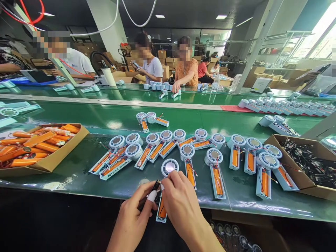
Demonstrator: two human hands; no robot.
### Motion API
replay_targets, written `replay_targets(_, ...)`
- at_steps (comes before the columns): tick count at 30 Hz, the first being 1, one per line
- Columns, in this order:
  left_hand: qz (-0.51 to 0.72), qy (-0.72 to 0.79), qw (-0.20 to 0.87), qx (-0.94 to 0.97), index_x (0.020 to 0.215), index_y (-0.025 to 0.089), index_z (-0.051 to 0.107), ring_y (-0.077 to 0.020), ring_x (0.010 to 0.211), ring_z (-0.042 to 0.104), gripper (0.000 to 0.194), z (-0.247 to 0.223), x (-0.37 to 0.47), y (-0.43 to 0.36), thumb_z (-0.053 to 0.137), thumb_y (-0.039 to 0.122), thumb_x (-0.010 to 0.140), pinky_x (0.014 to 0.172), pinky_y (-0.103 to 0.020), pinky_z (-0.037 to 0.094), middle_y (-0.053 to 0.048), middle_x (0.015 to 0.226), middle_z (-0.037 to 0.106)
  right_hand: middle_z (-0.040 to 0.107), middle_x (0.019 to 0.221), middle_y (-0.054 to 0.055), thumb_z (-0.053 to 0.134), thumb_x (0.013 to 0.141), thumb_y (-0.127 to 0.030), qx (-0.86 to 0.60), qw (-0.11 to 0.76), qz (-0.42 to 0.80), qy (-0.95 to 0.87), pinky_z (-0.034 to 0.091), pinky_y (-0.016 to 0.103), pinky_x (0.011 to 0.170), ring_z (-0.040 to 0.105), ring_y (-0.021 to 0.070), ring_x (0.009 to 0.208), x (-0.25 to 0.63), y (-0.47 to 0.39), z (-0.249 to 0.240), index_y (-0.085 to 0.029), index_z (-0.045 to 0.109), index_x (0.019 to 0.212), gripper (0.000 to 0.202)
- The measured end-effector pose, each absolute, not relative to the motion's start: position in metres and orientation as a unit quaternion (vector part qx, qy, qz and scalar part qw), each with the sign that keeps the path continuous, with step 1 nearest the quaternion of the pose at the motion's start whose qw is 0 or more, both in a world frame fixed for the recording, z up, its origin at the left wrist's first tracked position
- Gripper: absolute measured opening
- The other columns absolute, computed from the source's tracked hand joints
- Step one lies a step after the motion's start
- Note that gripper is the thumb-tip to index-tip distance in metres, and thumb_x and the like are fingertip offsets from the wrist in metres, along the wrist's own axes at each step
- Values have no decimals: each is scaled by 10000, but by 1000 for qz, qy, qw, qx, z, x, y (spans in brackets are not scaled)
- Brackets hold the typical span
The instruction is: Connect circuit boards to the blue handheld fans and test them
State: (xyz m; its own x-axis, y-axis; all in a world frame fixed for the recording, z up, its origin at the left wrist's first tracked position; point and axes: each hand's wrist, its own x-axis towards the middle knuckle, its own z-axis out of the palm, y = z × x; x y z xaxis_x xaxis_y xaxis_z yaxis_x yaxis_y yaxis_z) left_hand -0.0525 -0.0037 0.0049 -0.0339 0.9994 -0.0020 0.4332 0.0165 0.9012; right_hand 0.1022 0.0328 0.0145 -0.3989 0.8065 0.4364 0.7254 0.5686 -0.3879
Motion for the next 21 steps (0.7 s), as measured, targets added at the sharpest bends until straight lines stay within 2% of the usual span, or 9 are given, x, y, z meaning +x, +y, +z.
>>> replay_targets(3,395,615,344,589,1199,224,678,-185,628,702,374,5,-52,-5,482,332,900,548,-271,554,-101,1105,766,604,885,67,444,944,-44,-436,302,63,-845,455,361,684,537,228,765,101,34,16,-182,618,927,223)
replay_targets(8,407,590,459,526,1183,183,677,-168,584,661,387,8,-56,1,529,407,904,505,-242,533,-49,815,741,627,931,33,526,920,-40,-447,335,151,-816,452,323,711,552,204,816,104,36,12,-204,608,942,185)
replay_targets(11,411,574,486,515,1166,189,686,-145,584,643,373,9,-59,3,546,417,906,495,-222,512,-43,858,732,634,920,28,540,897,-22,-457,335,168,-807,449,324,720,556,204,823,105,36,9,-203,618,913,197)
replay_targets(17,396,556,465,563,1194,207,705,-140,619,627,362,8,-70,7,542,396,931,549,-228,522,-32,874,707,651,931,27,555,913,-49,-459,326,229,-794,475,300,726,606,186,828,109,39,17,-204,668,921,192)
replay_targets(21,371,541,451,605,1199,223,722,-137,630,608,349,12,-78,11,525,386,961,616,-239,533,-34,883,721,635,959,23,570,921,-59,-448,308,284,-790,491,276,726,623,163,816,114,44,27,-223,697,1089,267)
